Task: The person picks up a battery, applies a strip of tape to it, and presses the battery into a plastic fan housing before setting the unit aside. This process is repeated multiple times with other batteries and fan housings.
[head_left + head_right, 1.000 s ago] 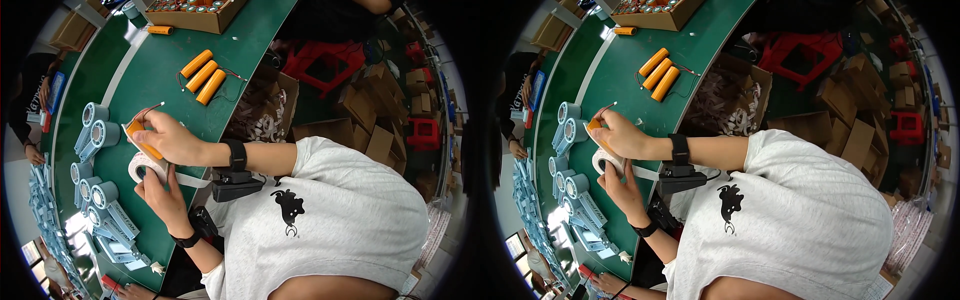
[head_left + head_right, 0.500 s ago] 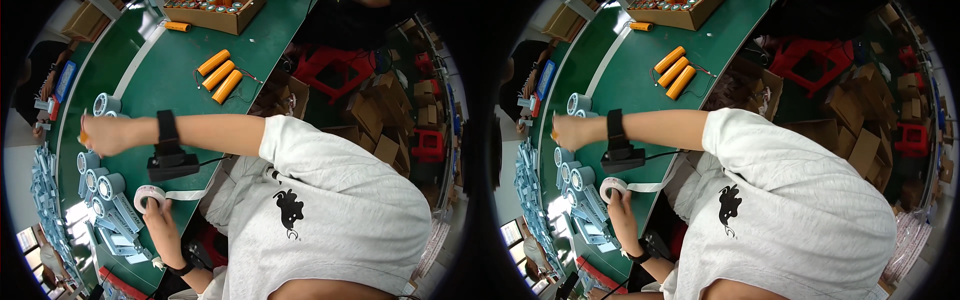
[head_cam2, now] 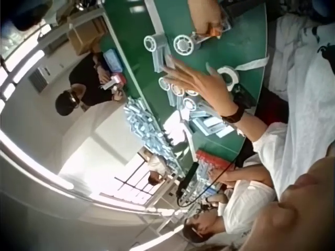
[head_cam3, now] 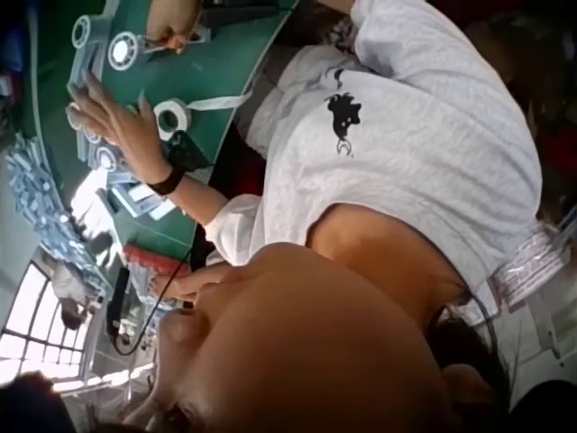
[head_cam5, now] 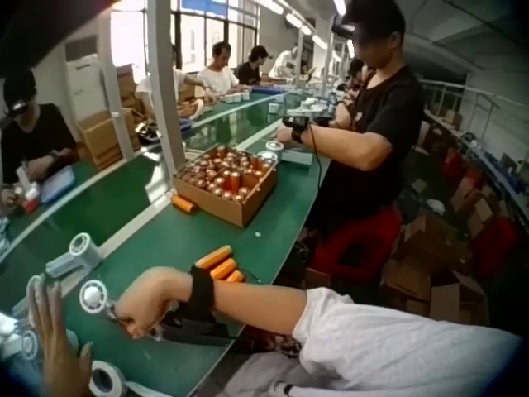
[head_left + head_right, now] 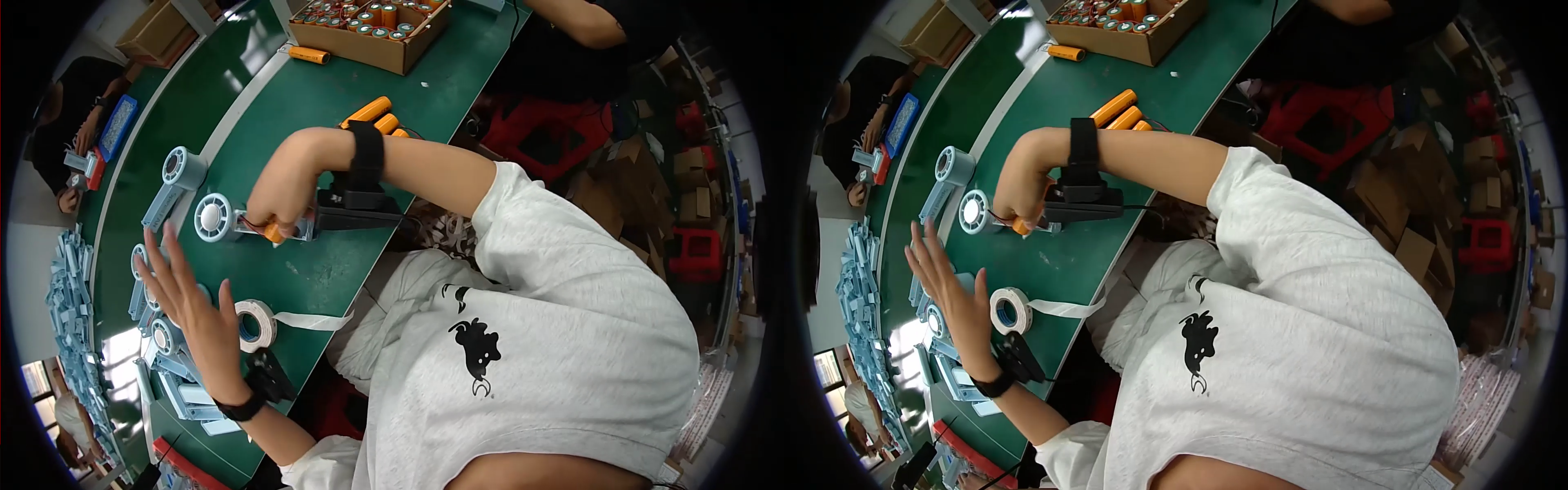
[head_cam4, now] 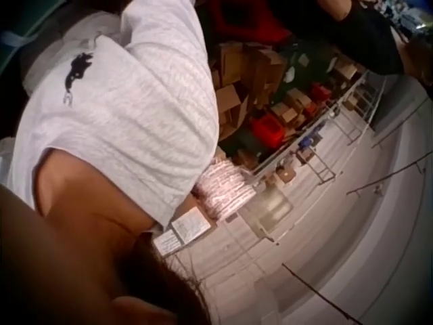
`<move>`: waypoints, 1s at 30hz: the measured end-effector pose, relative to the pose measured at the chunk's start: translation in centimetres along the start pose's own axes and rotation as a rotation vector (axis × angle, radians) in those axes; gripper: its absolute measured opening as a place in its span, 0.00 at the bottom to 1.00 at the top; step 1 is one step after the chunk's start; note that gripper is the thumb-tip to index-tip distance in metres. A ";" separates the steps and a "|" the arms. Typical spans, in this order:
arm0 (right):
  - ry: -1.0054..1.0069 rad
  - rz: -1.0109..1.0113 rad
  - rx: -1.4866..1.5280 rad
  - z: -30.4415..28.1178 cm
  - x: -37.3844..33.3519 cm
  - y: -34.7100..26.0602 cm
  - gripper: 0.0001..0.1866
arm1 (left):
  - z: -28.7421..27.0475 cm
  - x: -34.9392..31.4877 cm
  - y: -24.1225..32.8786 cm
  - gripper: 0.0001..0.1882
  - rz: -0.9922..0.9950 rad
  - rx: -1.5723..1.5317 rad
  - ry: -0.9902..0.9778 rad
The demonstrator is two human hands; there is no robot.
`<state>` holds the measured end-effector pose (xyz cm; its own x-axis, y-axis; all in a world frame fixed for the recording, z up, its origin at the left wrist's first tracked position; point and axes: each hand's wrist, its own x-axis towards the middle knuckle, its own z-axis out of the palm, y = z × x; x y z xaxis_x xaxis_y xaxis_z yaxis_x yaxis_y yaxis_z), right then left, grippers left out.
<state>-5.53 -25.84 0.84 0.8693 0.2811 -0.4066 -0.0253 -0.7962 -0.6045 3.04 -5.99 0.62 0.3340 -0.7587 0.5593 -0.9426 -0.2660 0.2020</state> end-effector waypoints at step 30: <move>1.179 -0.463 0.309 5.5 -0.9 4.4 0.11 | 5.9 2.8 -2.7 0.11 0.499 0.106 -0.373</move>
<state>-9.14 -26.66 -5.20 0.7313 -0.2678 0.6273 0.4164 -0.5531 -0.7216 6.45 -10.93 -3.08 -0.1520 -0.9579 0.2434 -0.9862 0.1305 -0.1020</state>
